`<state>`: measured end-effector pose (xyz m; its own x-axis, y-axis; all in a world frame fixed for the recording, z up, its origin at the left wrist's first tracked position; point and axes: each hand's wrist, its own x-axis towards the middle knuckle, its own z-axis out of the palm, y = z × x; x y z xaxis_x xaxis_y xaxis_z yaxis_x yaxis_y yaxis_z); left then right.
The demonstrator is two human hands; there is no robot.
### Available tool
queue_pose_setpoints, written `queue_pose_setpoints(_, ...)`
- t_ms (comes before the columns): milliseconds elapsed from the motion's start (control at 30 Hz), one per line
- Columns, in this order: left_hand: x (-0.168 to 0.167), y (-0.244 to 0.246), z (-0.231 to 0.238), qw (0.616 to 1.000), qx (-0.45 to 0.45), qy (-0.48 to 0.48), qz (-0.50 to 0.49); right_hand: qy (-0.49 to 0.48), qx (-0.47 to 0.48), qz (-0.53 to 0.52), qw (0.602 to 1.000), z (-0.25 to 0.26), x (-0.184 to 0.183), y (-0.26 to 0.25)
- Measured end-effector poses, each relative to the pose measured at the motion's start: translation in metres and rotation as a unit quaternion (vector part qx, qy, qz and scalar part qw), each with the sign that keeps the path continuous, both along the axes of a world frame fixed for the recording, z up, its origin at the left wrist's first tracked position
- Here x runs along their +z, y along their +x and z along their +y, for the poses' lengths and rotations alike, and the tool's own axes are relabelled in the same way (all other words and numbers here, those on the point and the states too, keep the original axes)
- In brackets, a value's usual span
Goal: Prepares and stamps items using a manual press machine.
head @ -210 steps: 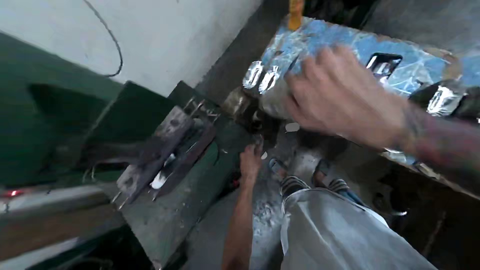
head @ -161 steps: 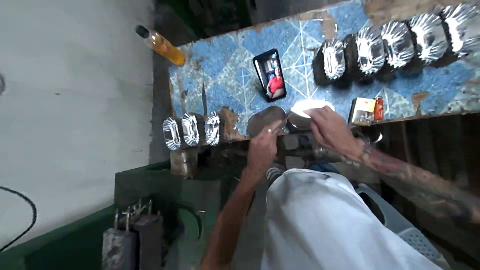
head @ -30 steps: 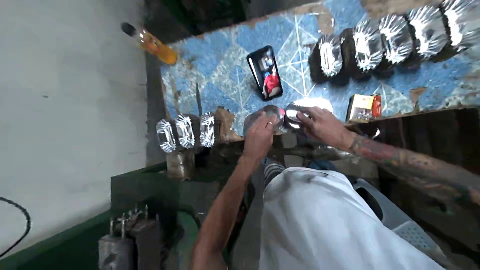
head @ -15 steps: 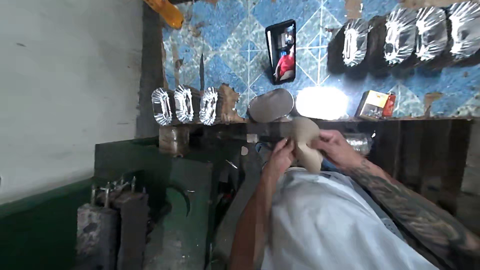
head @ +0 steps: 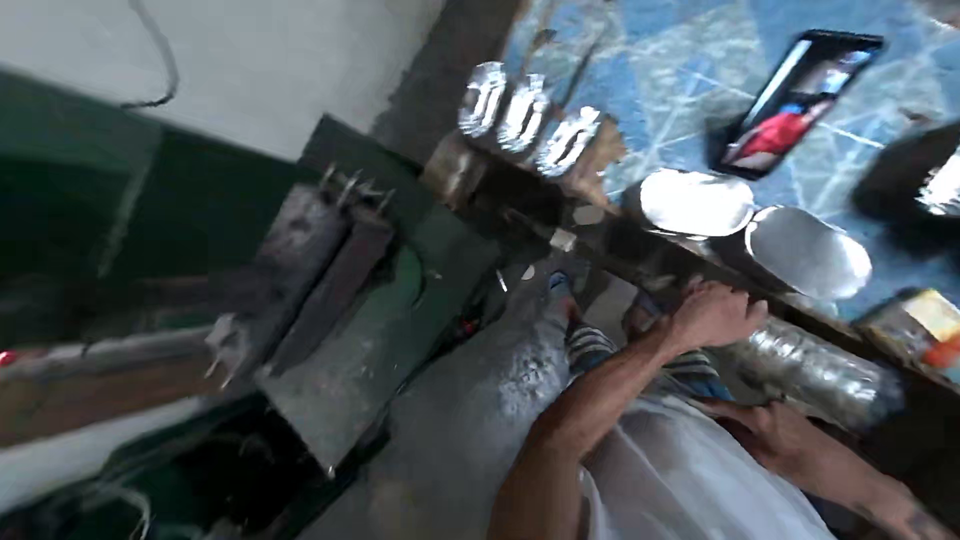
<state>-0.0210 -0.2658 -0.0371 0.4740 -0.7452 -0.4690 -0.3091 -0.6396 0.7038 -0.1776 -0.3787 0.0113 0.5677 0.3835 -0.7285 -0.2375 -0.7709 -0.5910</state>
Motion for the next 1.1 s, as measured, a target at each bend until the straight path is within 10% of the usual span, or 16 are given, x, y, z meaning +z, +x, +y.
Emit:
queue_pose_setpoints(400, 0.139, 0.160, 0.211, 0.714, 0.567, -0.342, -0.228, 0.103, 0.094, -0.340, 0.930, 0.134, 0.046, 0.134)
queue_pose_setpoints(567, 0.157, 0.133, 0.288, 0.793, 0.531, -0.004, -0.299, 0.049, 0.150, -0.276, 0.948, 0.186, 0.036, 0.155)
queue_pose_setpoints(700, 0.082, 0.086, 0.398, 0.760, 0.563, 0.219, -0.241, -0.018, 0.275, -0.177, 0.945, 0.243, 0.035, 0.172)
queue_pose_setpoints(800, 0.090, 0.040, 0.436, 0.753, 0.558, 0.246, -0.247, -0.013, 0.324, -0.271, 0.906, 0.303, 0.048, 0.179)
queue_pose_setpoints(967, 0.090, -0.020, 0.535, 0.830, 0.477, 0.255, -0.137, 0.147, 0.328, -0.592, 0.721, 0.394, 0.009, 0.253)
queue_pose_setpoints(1100, 0.083, -0.069, 0.520, 0.771, 0.503, 0.194, -0.339, 0.064, 0.348, -0.532, 0.769, 0.453, 0.013, 0.265)
